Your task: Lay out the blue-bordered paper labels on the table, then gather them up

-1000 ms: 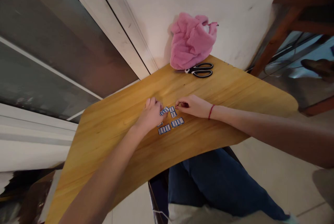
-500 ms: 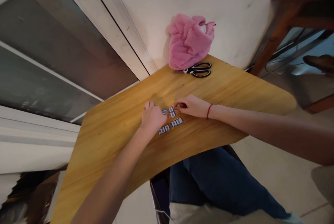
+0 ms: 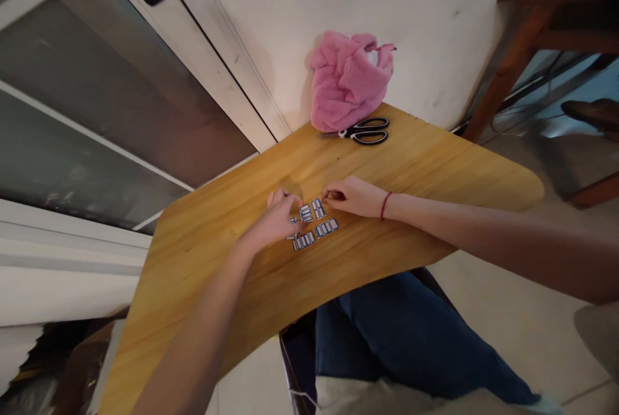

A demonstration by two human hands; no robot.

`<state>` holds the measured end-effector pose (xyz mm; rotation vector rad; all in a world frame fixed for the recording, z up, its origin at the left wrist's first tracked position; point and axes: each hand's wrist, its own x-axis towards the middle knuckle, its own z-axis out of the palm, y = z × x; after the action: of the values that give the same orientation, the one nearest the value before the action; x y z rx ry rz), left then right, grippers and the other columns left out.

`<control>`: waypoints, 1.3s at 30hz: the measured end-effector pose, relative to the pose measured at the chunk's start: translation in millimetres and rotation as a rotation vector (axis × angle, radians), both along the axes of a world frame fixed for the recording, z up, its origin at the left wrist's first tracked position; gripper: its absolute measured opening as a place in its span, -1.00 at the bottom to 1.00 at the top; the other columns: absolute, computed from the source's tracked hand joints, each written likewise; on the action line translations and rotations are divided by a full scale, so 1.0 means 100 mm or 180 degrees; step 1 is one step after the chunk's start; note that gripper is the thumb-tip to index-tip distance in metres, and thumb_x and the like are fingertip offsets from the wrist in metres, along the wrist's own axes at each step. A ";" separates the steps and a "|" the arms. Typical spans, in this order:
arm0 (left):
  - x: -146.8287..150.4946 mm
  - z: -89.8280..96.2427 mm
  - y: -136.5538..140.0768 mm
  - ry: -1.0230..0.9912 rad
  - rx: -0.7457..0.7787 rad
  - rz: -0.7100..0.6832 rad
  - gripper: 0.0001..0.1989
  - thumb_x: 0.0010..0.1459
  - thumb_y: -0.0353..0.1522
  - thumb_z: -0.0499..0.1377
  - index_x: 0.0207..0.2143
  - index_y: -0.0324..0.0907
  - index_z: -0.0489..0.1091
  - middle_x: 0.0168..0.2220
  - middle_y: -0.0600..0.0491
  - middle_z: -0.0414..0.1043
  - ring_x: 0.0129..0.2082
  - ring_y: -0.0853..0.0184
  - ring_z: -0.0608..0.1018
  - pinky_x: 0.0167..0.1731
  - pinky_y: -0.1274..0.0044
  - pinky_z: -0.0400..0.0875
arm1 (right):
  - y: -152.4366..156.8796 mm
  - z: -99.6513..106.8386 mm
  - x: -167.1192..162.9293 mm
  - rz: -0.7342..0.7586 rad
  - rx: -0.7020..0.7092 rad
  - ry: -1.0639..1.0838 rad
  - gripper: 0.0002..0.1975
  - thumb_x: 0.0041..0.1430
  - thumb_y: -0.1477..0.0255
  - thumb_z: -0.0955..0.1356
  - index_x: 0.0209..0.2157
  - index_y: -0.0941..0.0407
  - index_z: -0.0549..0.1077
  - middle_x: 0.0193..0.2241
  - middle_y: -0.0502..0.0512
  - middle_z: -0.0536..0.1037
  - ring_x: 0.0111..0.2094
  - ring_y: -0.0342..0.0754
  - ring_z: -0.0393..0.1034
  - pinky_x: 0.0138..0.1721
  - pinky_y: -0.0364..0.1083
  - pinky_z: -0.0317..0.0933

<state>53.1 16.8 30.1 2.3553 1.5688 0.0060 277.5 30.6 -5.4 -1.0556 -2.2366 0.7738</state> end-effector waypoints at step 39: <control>-0.31 0.04 -0.24 -0.0318 -0.0225 -0.0348 -0.73 0.00 -0.40 0.15 -0.19 -0.06 0.38 -0.11 0.04 0.10 0.09 0.21 0.22 0.19 0.31 0.06 | 0.02 -0.05 -0.01 0.0044 -0.0101 -0.0023 -0.82 0.18 0.40 0.28 -0.31 0.19 0.48 -0.60 -0.07 0.32 -0.55 -0.23 0.11 -0.44 -0.19 -0.03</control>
<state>21.9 -7.3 34.0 2.3445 1.3707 0.0426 276.9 33.0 -10.5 -1.0605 -2.2466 0.8153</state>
